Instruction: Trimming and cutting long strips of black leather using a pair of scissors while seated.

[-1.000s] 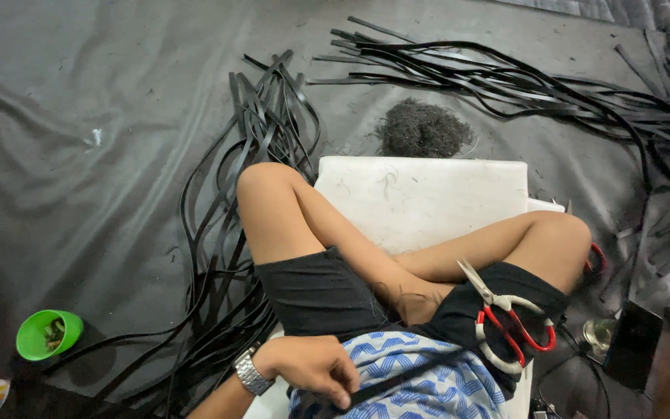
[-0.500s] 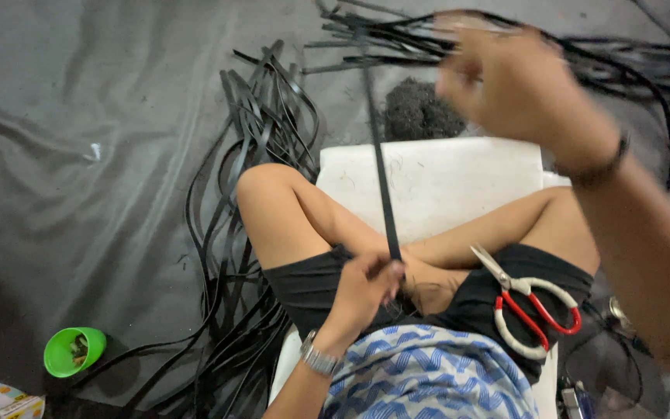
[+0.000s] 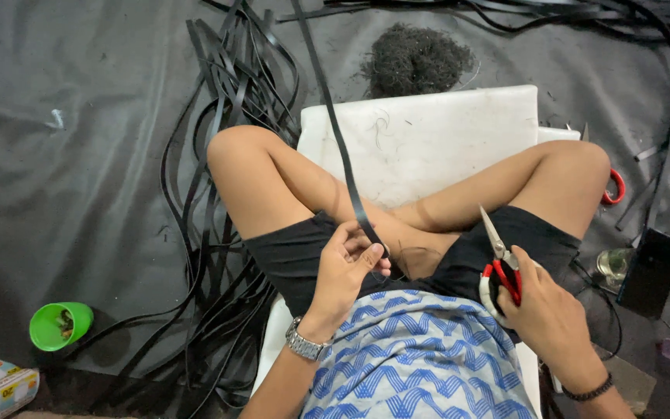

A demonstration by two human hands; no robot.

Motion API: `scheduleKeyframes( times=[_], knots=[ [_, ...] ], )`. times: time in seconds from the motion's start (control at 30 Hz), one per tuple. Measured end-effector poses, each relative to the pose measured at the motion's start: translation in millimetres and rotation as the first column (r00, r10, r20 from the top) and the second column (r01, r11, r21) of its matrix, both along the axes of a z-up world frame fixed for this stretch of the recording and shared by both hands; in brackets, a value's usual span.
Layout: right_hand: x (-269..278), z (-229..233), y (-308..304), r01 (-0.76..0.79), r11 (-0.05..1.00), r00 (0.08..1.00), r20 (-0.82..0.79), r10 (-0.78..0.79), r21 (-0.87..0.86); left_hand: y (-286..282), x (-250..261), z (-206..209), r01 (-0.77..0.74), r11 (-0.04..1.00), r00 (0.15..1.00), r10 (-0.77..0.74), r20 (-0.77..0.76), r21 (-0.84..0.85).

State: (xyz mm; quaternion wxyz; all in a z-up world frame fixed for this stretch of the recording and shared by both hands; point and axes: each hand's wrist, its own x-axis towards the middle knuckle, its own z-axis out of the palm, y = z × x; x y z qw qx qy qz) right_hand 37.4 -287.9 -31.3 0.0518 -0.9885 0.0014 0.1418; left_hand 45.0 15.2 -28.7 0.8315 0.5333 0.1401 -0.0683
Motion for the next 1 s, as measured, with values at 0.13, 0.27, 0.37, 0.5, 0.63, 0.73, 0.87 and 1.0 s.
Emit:
scheduleKeyframes(
  times=[0.13, 0.27, 0.37, 0.5, 0.63, 0.73, 0.87, 1.0],
  knots=[
    [0, 4, -1, 0.188, 0.949, 0.980, -0.109, -0.165, 0.254, -3, -11, 12, -0.025, 0.996, 0.999, 0.023, -0.022, -0.082],
    [-28, -14, 1, 0.236, 0.446, 0.971, -0.191, -0.144, 0.863, -3, -19, 33, -0.006, 1.000, 1.000, 0.005, -0.019, -0.021],
    [-32, 28, 39, 0.091, 0.550, 0.996, -0.079, -0.045, 0.830, -4, -24, 37, -0.014, 1.000, 1.000, 0.014, -0.014, 0.006],
    [-32, 26, 61, -0.086, 0.503, 0.995, 0.100, -0.001, 0.860, -7, -31, 40, 0.011, 1.000, 0.993, -0.013, 0.116, 0.017],
    [-25, 29, 78, -0.051, 0.487, 0.999, 0.046, 0.023, 0.872, -8, -31, 45, 0.015, 1.000, 0.994, -0.017, 0.105, 0.019],
    [-26, 19, 92, 0.121, 0.315, 0.992, -0.105, -0.068, 0.941, -9, -30, 45, 0.027, 0.996, 0.995, -0.035, 0.099, 0.082],
    [-22, 21, 114, 0.194, 0.101, 0.958, -0.167, -0.231, 0.976, -15, -29, 36, 0.024, 0.993, 1.000, -0.026, 0.012, 0.117],
    [-15, 20, 119, 0.191, 0.107, 0.954, -0.159, -0.254, 0.976, -19, -35, 13, 0.065, 0.993, 0.998, -0.065, -0.001, 0.102]
  ],
)
